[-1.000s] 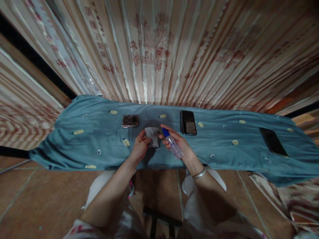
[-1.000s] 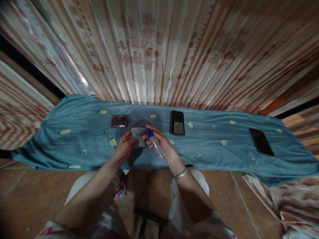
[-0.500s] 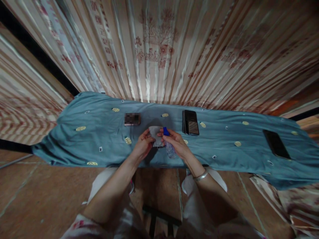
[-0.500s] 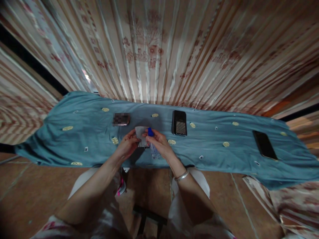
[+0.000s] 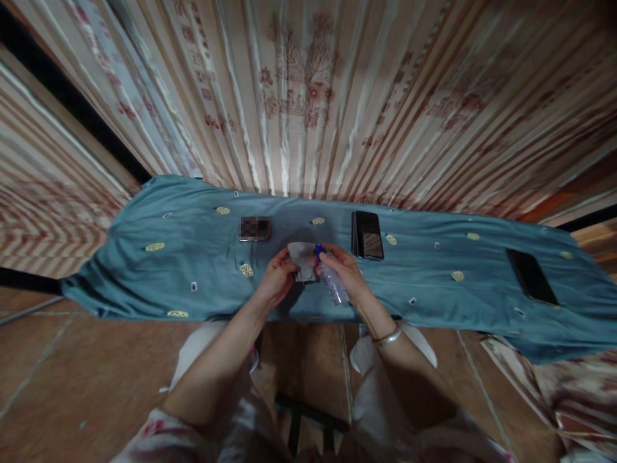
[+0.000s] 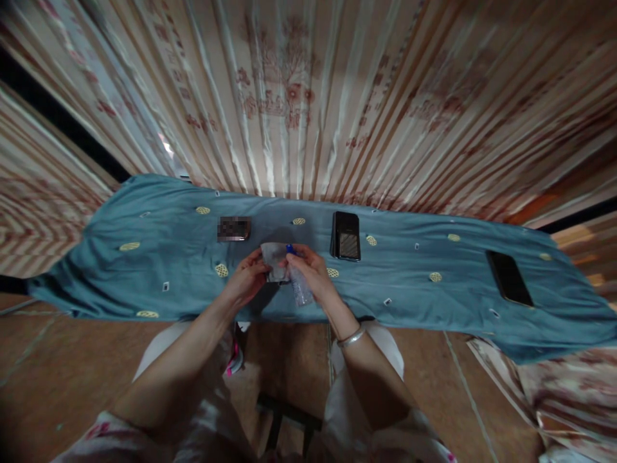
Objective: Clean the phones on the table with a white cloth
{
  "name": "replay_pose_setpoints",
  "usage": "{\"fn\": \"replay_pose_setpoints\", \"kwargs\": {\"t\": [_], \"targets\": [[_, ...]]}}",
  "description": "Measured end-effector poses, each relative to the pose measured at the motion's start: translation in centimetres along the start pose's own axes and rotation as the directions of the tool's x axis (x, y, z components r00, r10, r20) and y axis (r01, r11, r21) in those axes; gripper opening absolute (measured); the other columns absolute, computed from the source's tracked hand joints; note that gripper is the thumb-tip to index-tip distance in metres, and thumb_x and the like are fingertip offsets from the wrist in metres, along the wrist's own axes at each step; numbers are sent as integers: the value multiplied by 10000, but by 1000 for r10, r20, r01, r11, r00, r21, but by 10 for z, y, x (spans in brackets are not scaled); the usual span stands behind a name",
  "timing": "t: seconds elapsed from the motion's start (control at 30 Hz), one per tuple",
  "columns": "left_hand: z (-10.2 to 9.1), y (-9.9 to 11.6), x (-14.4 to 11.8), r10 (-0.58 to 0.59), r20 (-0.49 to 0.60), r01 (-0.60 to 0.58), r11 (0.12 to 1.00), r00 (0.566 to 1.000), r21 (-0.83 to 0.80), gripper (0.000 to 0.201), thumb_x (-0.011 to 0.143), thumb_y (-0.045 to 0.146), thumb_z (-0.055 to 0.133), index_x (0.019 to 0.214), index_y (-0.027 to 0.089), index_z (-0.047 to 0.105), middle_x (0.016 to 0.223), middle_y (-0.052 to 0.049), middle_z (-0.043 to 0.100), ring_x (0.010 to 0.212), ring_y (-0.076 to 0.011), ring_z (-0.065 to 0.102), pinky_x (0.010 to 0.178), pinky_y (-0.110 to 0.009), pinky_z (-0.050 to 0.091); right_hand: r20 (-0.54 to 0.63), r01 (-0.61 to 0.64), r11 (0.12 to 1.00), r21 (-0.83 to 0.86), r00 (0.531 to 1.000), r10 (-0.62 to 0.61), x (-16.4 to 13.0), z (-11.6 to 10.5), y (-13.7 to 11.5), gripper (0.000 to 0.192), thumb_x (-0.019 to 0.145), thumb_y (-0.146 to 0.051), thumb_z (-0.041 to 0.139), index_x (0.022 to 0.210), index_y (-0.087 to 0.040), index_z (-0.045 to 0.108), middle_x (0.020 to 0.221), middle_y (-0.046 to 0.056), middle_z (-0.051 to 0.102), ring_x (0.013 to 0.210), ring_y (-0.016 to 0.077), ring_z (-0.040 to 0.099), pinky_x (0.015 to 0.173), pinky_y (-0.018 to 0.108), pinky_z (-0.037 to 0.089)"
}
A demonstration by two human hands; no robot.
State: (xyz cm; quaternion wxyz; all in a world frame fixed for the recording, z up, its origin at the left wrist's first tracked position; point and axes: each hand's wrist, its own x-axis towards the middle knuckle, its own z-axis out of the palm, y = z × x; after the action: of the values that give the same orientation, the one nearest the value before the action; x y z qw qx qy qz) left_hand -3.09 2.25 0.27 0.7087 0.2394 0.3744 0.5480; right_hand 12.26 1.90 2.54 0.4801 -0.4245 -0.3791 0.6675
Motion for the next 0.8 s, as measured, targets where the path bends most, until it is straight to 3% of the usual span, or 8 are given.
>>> {"fn": "replay_pose_setpoints", "kwargs": {"t": [0.13, 0.27, 0.37, 0.57, 0.67, 0.8], "targets": [[3, 2, -2, -26, 3, 26, 1000, 1000, -9, 443, 530, -3, 638, 950, 136, 644, 788, -27, 705, 666, -134, 630, 662, -252, 482, 17, -52, 994, 93, 999, 51, -2, -1, -4, 458, 729, -372, 698, 1163, -256, 607, 722, -22, 702, 615, 137, 638, 557, 242, 512], [4, 4, -3, -46, 7, 46, 998, 999, -33, 420, 544, 6, 656, 944, 133, 654, 817, -39, 702, 677, -146, 632, 684, -283, 496, 22, -182, 958, 221, 983, 181, 1, -3, -2, 304, 794, -367, 550, 1017, -200, 671, 734, 15, 706, 617, 145, 637, 560, 251, 528], [3, 4, -3, -45, 18, 45, 998, 999, -36, 423, 558, 12, 650, 964, 128, 659, 852, -55, 707, 697, -158, 640, 707, -305, 503, 39, -198, 950, 243, 980, 194, 5, -5, 0, 308, 797, -326, 465, 922, -158, 691, 807, 66, 728, 640, 158, 633, 618, 276, 545], [2, 3, -1, -32, -3, 32, 999, 999, -42, 432, 542, 0, 654, 956, 123, 667, 842, -52, 719, 698, -150, 643, 693, -276, 499, -16, -120, 973, 196, 992, 125, 5, -5, -1, 199, 684, -257, 680, 865, -176, 700, 899, 48, 741, 746, 161, 665, 739, 282, 542], [4, 3, -2, -26, 8, 26, 999, 1000, -35, 430, 545, 13, 663, 960, 127, 671, 854, -51, 722, 686, -148, 642, 690, -279, 498, -43, -47, 988, 145, 998, 54, 1, -2, -3, 244, 648, -318, 750, 844, -184, 693, 882, 43, 741, 711, 168, 662, 691, 289, 534], [5, 3, -2, -24, 7, 24, 999, 1000, -21, 419, 550, 32, 673, 958, 128, 673, 835, -44, 716, 664, -148, 636, 682, -286, 494, -18, -8, 999, 46, 1000, 9, -2, 0, -3, 280, 690, -423, 716, 828, -180, 690, 875, 51, 735, 577, 130, 591, 573, 273, 482]]}}
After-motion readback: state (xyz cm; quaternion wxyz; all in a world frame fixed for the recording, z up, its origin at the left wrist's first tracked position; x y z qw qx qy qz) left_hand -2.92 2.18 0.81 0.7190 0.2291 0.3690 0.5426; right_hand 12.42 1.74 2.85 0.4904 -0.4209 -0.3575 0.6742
